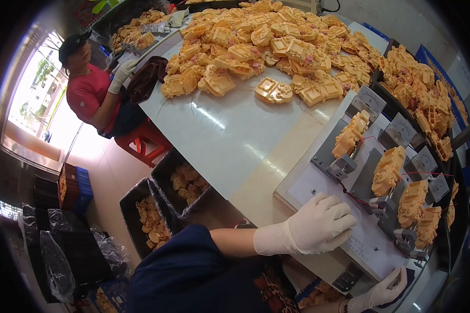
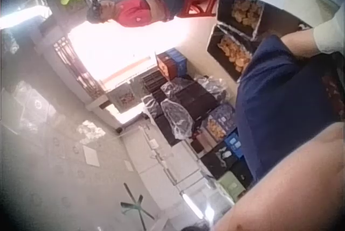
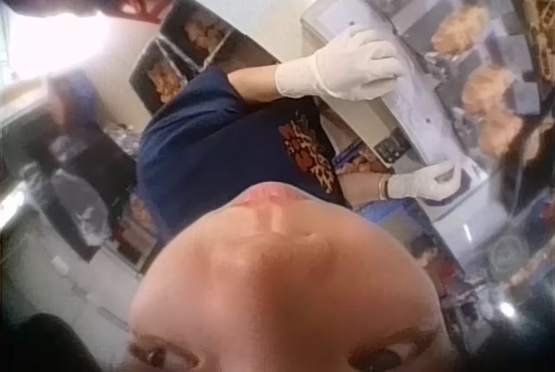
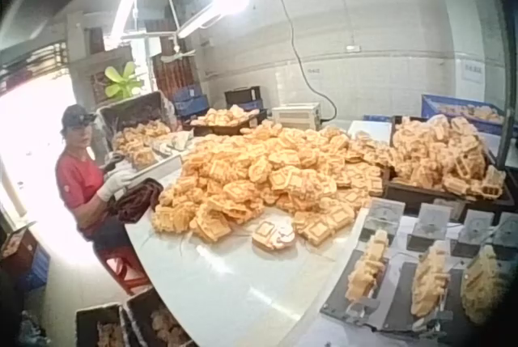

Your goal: The person tests or assembles yellow plastic toy components by hand using a benchtop fixture with gauges.

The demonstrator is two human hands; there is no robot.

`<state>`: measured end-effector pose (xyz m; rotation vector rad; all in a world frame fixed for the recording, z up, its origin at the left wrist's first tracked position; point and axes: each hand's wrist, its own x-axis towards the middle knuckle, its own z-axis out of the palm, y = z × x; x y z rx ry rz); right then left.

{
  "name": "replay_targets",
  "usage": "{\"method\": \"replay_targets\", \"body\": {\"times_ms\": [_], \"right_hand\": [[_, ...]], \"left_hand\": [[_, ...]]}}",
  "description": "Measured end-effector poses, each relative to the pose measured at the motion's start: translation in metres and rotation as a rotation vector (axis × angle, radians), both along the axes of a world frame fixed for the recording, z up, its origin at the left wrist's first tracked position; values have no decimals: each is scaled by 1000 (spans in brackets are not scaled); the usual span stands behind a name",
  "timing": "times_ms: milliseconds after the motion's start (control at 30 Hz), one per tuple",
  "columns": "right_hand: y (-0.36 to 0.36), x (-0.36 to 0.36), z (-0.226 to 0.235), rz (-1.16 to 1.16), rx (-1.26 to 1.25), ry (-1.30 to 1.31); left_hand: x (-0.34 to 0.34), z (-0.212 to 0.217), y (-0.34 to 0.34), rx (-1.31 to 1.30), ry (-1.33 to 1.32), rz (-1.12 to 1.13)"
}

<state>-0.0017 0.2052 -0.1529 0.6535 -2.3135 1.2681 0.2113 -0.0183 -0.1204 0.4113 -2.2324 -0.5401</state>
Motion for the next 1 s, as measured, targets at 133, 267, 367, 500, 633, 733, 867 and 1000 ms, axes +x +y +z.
{"method": "replay_targets", "body": {"times_ms": [133,267,367,500,633,733,867,1000], "right_hand": [[-21,26,34,-89,-10,485],[-28,24,38,56,-159,553],[-43,33,48,120,-160,615],[-61,41,49,290,-249,551],[-51,33,34,589,-265,259],[-40,23,25,725,-115,2],[-45,24,34,682,58,-58],[-73,36,44,637,177,-92]], "left_hand": [[28,12,-26,-44,43,150],[33,-5,-48,-17,46,188],[30,-5,-47,-4,-11,179],[28,-4,-47,-23,-10,202],[33,-4,-45,-21,-16,220],[35,-4,-43,-10,-35,207],[30,-1,-44,27,-41,154],[46,12,-46,151,-151,152]]}}
